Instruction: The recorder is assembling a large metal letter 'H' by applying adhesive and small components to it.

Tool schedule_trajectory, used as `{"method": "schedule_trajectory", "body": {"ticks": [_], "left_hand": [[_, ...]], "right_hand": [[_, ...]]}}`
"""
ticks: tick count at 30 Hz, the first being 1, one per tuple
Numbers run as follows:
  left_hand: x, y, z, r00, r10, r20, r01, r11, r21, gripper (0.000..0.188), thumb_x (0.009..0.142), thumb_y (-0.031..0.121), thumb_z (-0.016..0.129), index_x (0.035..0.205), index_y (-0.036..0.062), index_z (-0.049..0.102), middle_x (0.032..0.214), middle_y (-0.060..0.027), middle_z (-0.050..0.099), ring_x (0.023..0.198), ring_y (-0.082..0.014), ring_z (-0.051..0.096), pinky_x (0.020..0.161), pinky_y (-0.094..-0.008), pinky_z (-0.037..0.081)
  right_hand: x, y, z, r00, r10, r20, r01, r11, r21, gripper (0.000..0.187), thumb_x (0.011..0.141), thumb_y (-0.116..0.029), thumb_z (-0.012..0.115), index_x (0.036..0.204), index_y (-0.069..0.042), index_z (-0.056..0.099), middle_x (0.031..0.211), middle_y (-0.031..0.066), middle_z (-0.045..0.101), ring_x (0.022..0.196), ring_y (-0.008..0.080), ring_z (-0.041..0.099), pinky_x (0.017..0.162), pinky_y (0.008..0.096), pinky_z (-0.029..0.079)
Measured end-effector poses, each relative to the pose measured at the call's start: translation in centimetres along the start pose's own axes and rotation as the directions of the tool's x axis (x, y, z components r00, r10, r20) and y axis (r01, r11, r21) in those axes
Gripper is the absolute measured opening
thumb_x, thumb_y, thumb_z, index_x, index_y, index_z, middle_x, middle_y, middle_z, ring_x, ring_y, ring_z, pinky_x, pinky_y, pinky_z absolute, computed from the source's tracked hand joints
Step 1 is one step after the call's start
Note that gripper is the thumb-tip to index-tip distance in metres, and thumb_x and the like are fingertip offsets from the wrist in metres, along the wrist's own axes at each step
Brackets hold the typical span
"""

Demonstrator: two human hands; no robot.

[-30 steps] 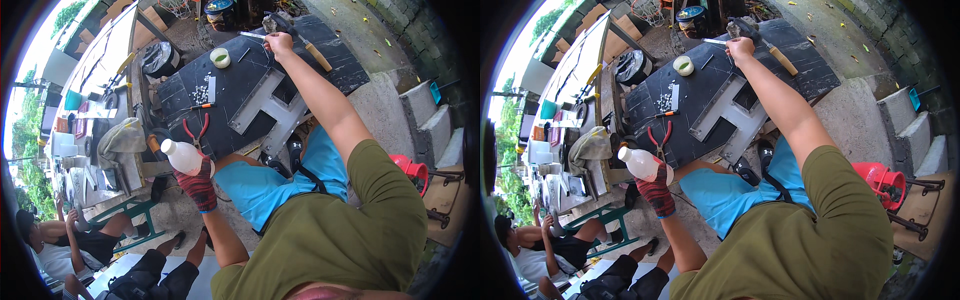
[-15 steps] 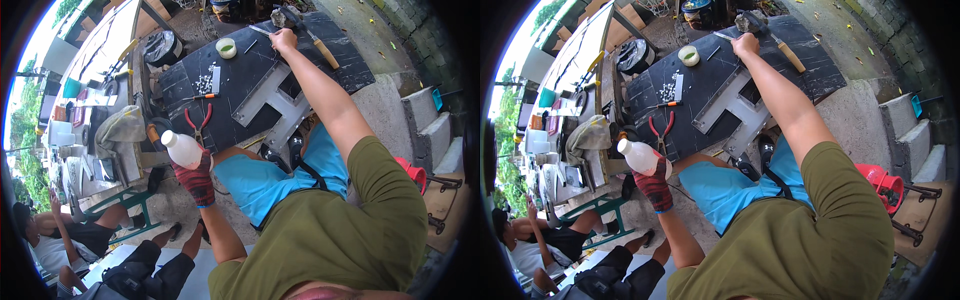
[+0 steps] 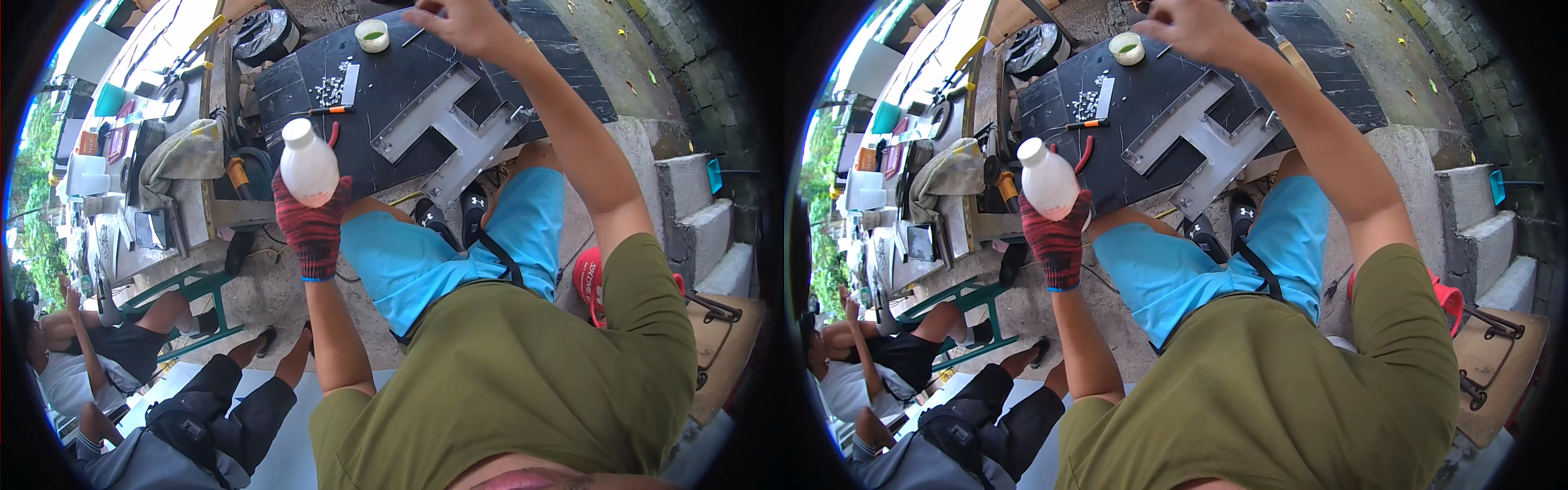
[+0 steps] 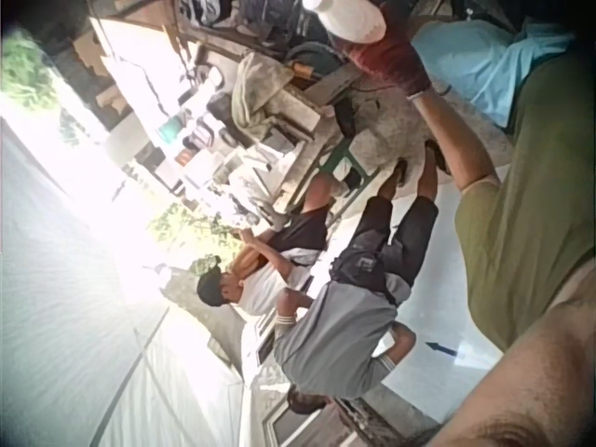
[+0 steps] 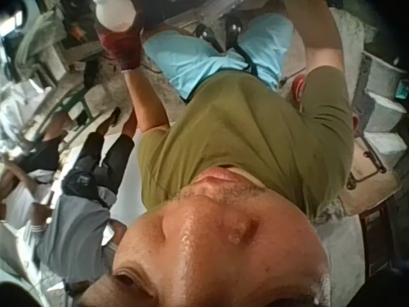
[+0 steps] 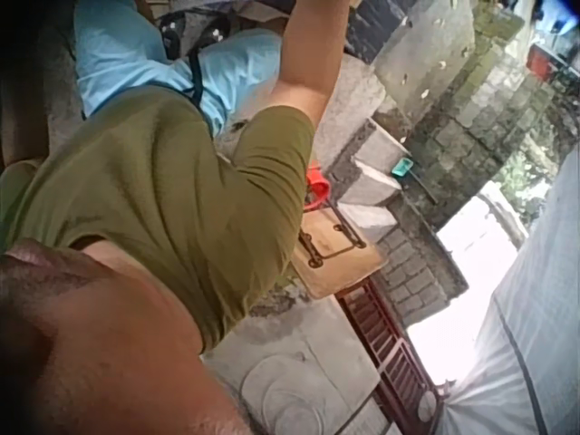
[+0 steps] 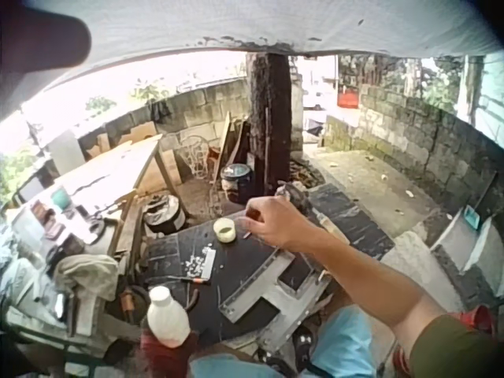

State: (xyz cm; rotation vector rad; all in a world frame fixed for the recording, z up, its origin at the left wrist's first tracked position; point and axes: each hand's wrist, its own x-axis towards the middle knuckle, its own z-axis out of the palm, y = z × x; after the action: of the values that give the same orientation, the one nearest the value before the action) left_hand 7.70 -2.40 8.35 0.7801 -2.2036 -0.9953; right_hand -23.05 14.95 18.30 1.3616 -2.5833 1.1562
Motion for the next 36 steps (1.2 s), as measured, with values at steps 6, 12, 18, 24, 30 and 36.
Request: {"method": "schedule_trajectory", "body": {"ticks": [6, 12, 18, 24, 30, 36], "left_hand": [[0.6, 3.1, 2.4, 0.998, 0.054, 0.028, -0.053, 0.998, -0.019, 0.086, 0.061, 0.026, 0.099, 0.132, 0.0064, 0.054, 0.124, -0.0114, 0.066, 0.114, -0.0262, 0.066, 0.102, -0.0410, 0.053], [0.0, 7.7, 5.4, 0.991, 0.131, 0.009, -0.127, 0.969, -0.210, 0.091, 0.063, 0.024, 0.099, 0.136, 0.0041, 0.049, 0.125, -0.0134, 0.066, 0.115, -0.0255, 0.066, 0.102, -0.0405, 0.052], [0.9, 9.4, 13.3, 0.905, -0.021, 0.425, 0.419, 0.211, -0.883, 0.087, 0.068, 0.015, 0.096, 0.137, 0.0028, 0.045, 0.124, -0.0134, 0.064, 0.113, -0.0245, 0.065, 0.100, -0.0413, 0.053], [0.3, 17.9, 16.1, 0.900, 0.429, 0.078, -0.375, 0.853, -0.363, 0.109, 0.065, 0.027, 0.097, 0.153, 0.0016, 0.037, 0.134, -0.0223, 0.056, 0.121, -0.0353, 0.060, 0.104, -0.0441, 0.049], [-0.5, 14.2, 11.1, 0.858, 0.501, 0.118, -0.495, 0.866, -0.075, 0.075, 0.077, 0.033, 0.089, 0.138, 0.0041, 0.056, 0.127, -0.0189, 0.061, 0.117, -0.0384, 0.059, 0.104, -0.0473, 0.045], [-6.1, 8.8, 7.8, 0.929, 0.266, 0.256, -0.274, 0.962, -0.008, 0.038, 0.085, 0.011, 0.081, 0.120, 0.0023, 0.067, 0.113, -0.0130, 0.066, 0.106, -0.0287, 0.065, 0.098, -0.0393, 0.051]], "right_hand": [[-2.9, -7.5, -1.9, 0.951, -0.263, 0.161, 0.285, 0.949, -0.133, 0.057, 0.094, -0.058, 0.067, 0.105, -0.003, 0.075, 0.090, 0.0153, 0.076, 0.086, 0.0311, 0.074, 0.079, 0.0401, 0.057], [-7.4, -6.7, -5.1, 0.928, -0.222, 0.300, 0.185, 0.972, 0.147, 0.058, 0.087, -0.047, 0.080, 0.122, -0.002, 0.068, 0.103, 0.0130, 0.071, 0.086, 0.0240, 0.069, 0.073, 0.0374, 0.054], [-12.6, -3.9, -3.0, 0.979, -0.131, 0.154, 0.075, 0.944, 0.322, 0.082, 0.078, -0.044, 0.089, 0.137, 0.002, 0.056, 0.118, 0.0147, 0.067, 0.102, 0.0253, 0.069, 0.083, 0.0388, 0.060], [-13.2, 0.6, -7.3, 0.994, 0.081, -0.078, -0.058, 0.963, 0.264, 0.068, 0.078, -0.025, 0.091, 0.134, -0.004, 0.060, 0.118, 0.0126, 0.070, 0.111, 0.0211, 0.069, 0.091, 0.0371, 0.061], [-9.7, 10.8, -12.4, 0.864, 0.242, -0.442, -0.178, 0.967, 0.183, 0.053, 0.082, -0.026, 0.089, 0.120, 0.000, 0.064, 0.110, 0.0127, 0.073, 0.100, 0.0240, 0.071, 0.088, 0.0394, 0.056], [-8.8, 24.1, -11.1, 0.783, 0.348, -0.516, -0.361, 0.929, 0.079, 0.060, 0.076, -0.025, 0.093, 0.122, 0.000, 0.063, 0.111, 0.0144, 0.073, 0.104, 0.0261, 0.072, 0.089, 0.0404, 0.057]]}}
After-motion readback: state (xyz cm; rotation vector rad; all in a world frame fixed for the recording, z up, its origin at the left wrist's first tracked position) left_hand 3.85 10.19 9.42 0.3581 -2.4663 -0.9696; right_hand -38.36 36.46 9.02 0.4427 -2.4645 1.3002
